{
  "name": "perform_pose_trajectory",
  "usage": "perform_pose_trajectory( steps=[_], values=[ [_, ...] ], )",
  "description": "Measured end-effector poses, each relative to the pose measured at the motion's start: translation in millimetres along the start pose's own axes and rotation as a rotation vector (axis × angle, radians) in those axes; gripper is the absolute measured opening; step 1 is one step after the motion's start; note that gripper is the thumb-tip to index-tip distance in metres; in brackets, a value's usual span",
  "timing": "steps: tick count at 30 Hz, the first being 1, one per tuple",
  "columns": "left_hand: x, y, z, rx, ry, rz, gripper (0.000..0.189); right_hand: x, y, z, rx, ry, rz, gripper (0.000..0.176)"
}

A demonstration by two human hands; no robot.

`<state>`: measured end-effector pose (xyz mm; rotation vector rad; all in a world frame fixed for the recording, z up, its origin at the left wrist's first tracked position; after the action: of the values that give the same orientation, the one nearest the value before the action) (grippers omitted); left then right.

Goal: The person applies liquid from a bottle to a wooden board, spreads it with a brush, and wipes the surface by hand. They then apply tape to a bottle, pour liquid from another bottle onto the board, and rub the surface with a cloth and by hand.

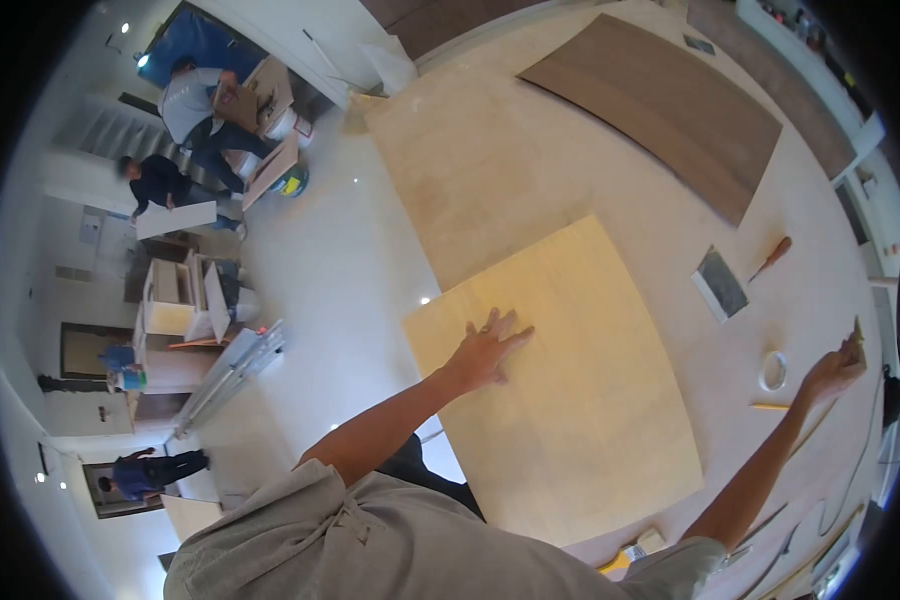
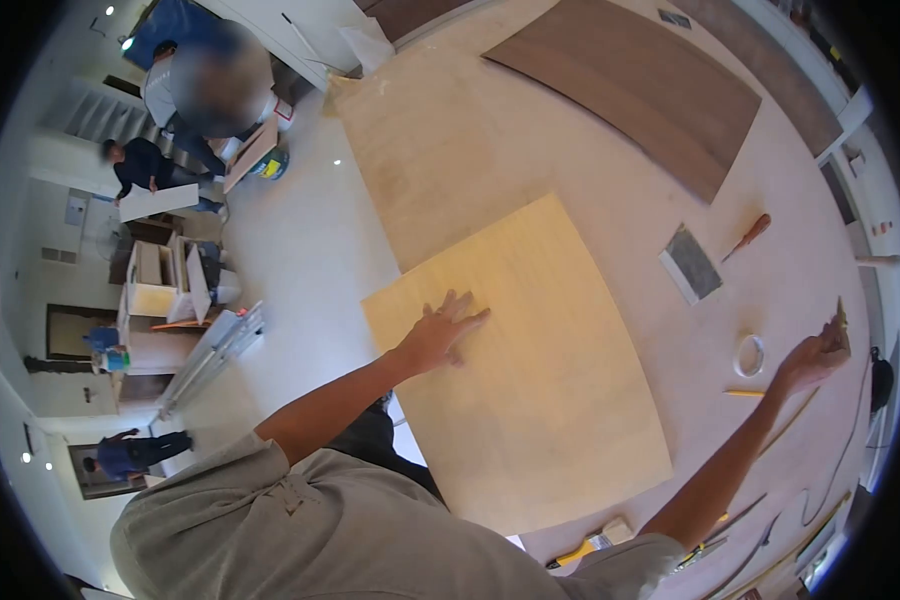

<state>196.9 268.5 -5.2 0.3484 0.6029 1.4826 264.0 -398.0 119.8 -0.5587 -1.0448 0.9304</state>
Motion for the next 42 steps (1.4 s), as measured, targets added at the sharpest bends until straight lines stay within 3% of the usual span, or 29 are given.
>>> perform_pose_trajectory(
  steps=[1,2,3,4,7,10,12,13,14,15,16,18,20,22,26,27,30,31,34,35,38,39,42],
  values=[
    [1,2,-1,-0.008,-0.02,-0.007,0.112,30,-3,11,-0.051,-0.058,0.02,0.02],
    [1,-1,-1,-0.014,-0.044,-0.024,0.112,70,1,13,-0.095,-0.201,0.287,0.019],
    [-1,-3,-2,-0.023,-0.039,-0.036,0.113,140,7,30,-0.028,-0.24,0.377,0.014],
    [0,-4,-5,-0.03,-0.032,-0.043,0.114,177,21,38,-0.024,-0.299,0.375,0.015],
    [3,-6,-23,-0.044,-0.004,-0.086,0.117,266,83,48,0.079,-0.687,0.035,0.02],
    [15,-10,-28,-0.07,0.033,-0.103,0.118,358,154,66,0.288,-0.724,-0.07,0.024],
    [18,6,-17,-0.059,0.168,-0.13,0.117,402,204,86,0.495,-0.571,-0.017,0.017],
    [25,19,-10,-0.059,0.389,-0.219,0.117,422,233,96,0.522,-0.708,0.061,0.012],
    [28,31,-1,-0.055,0.605,-0.333,0.117,438,265,103,0.558,-0.913,-0.007,0.009],
    [37,61,28,-0.116,0.746,-0.509,0.11,458,293,114,0.711,-0.799,-0.142,0.004],
    [56,96,54,-0.18,0.883,-0.68,0.103,489,313,132,0.807,-0.717,0.001,0.007],
    [102,123,58,-0.117,1.046,-0.732,0.07,541,351,160,0.9,-0.66,-0.036,0.012],
    [168,162,73,0.431,1.059,-0.437,0.036,591,389,168,1.0,-0.634,-0.055,0.018],
    [239,178,81,0.289,1.171,-0.408,0.029,647,423,162,0.967,-0.795,-0.044,0.018],
    [368,193,70,-0.043,1.468,-0.329,0.024,751,505,126,1.313,-0.934,-0.192,0.022],
    [394,200,70,-0.043,1.471,-0.257,0.025,780,521,122,1.456,-0.982,-0.247,0.021],
    [474,236,86,-0.322,1.621,-0.116,0.021,855,566,97,1.572,-1.234,-0.278,0.018],
    [493,251,93,-0.352,1.61,-0.007,0.02,877,576,93,1.653,-1.27,-0.257,0.017],
    [542,250,81,-0.519,1.64,0.067,0.02,938,607,77,1.701,-1.377,-0.025,0.017],
    [556,252,80,-0.54,1.648,0.107,0.018,958,617,75,1.755,-1.367,0.033,0.014],
    [585,264,85,-0.428,2.154,0.097,0.019,1028,641,89,1.903,-1.375,0.065,0.013],
    [591,258,82,-0.395,2.385,0.021,0.029,1042,649,84,1.91,-1.353,0.137,0.014],
    [620,247,86,-0.429,2.218,0.092,0.037,1082,672,65,1.917,-1.341,0.337,0.017]
  ],
)
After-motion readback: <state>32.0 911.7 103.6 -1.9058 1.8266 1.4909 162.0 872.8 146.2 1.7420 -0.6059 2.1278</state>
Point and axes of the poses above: each hand's wrist, its own y-axis away from the middle knuckle, its own z-axis out of the back of the hand, x = y × z, the point moved 9 cm from there along -y, towards the middle knuckle, and after that the axes turned 15 degrees about z, right-handed, at the moved point
